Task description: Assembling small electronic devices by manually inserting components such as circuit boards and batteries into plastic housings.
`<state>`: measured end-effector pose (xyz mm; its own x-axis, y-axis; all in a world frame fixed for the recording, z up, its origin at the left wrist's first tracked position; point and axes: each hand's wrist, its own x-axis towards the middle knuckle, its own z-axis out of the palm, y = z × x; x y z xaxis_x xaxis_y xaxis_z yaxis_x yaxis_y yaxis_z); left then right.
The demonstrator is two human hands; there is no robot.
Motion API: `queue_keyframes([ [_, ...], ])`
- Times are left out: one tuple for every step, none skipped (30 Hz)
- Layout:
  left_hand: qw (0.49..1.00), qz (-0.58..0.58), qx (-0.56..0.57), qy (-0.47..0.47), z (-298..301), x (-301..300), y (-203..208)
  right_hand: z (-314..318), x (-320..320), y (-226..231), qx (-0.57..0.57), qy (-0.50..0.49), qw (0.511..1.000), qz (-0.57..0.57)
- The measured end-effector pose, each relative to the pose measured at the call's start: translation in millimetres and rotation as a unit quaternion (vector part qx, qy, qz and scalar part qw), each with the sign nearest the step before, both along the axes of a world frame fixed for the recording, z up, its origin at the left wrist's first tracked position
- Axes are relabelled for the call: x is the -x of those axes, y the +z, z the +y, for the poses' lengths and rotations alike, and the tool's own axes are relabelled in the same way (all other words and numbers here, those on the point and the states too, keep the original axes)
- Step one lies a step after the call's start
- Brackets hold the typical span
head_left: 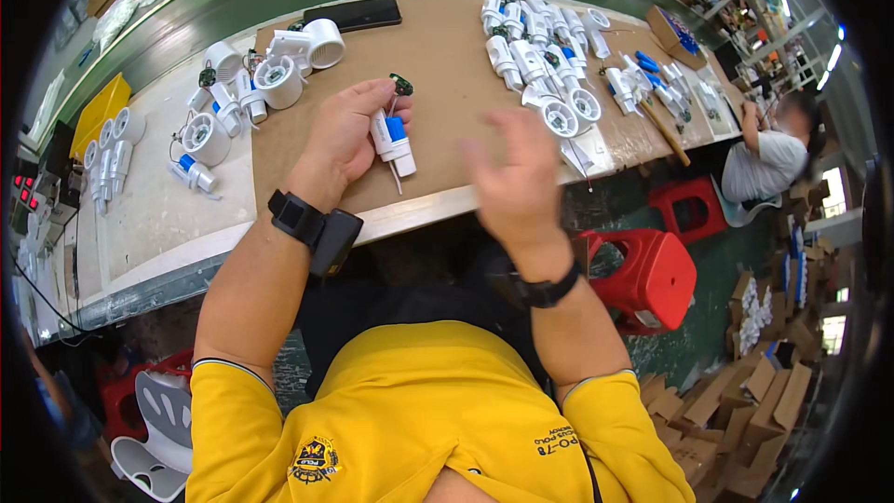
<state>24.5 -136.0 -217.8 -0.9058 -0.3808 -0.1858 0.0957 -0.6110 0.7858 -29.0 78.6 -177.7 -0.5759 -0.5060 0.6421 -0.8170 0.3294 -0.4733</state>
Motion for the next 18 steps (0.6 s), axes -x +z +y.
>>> queue_keyframes([
  [1.0, -0.001, -0.001, 0.0, -1, -2, 2, 20, 12, 6, -0.002, -0.059, 0.997, 0.046],
  [1.0, -0.007, -0.015, -0.001, -3, -4, 3, 42, 24, 6, -0.02, -0.11, 0.992, 0.061],
  [1.0, -0.012, -0.029, -0.001, -6, -5, 5, 59, 34, 3, -0.037, -0.161, 0.983, 0.076],
  [0.999, -0.018, -0.043, -0.004, -7, -5, 6, 72, 41, -2, -0.039, -0.163, 0.983, 0.074],
  [0.999, -0.021, -0.044, -0.006, -7, -5, 5, 83, 47, -10, -0.071, -0.179, 0.981, 0.022],
  [0.999, -0.011, -0.033, -0.019, -8, -5, 5, 92, 49, -16, -0.104, -0.196, 0.974, -0.032],
  [0.999, -0.001, -0.021, -0.03, -9, -5, 4, 94, 50, -18, -0.135, -0.21, 0.965, -0.085],
  [0.999, 0.008, -0.009, -0.039, -11, -5, 4, 90, 47, -21, -0.136, -0.21, 0.964, -0.087],
  [0.999, 0.004, -0.012, -0.04, -13, -4, 4, 80, 39, -23, -0.127, -0.158, 0.975, -0.094],
  [0.999, 0.006, -0.009, -0.051, -15, -4, 4, 69, 30, -23, -0.117, -0.105, 0.982, -0.1],
  [0.998, 0.008, -0.006, -0.06, -18, -3, 4, 64, 25, -21, -0.107, -0.051, 0.987, -0.107],
  [0.998, 0.009, -0.004, -0.069, -20, -6, 3, 62, 24, -18, -0.11, -0.048, 0.986, -0.112],
  [0.998, 0.004, -0.007, -0.065, -20, -9, 4, 59, 25, -14, -0.079, -0.027, 0.977, -0.197],
  [0.998, 0.004, -0.002, -0.063, -20, -10, 7, 55, 27, -8, -0.047, -0.004, 0.959, -0.28],
  [0.998, 0.005, 0.003, -0.06, -18, -11, 9, 52, 28, -3, -0.015, 0.018, 0.932, -0.361],
  [0.998, 0.006, 0.008, -0.057, -18, -12, 10, 50, 28, 0, -0.018, 0.023, 0.931, -0.363],
  [0.999, 0.005, 0.007, -0.052, -18, -13, 11, 49, 29, 4, -0.018, 0.034, 0.953, -0.299],
  [0.998, 0.016, 0.019, -0.06, -19, -15, 11, 47, 30, 7, -0.017, 0.045, 0.971, -0.233],
])
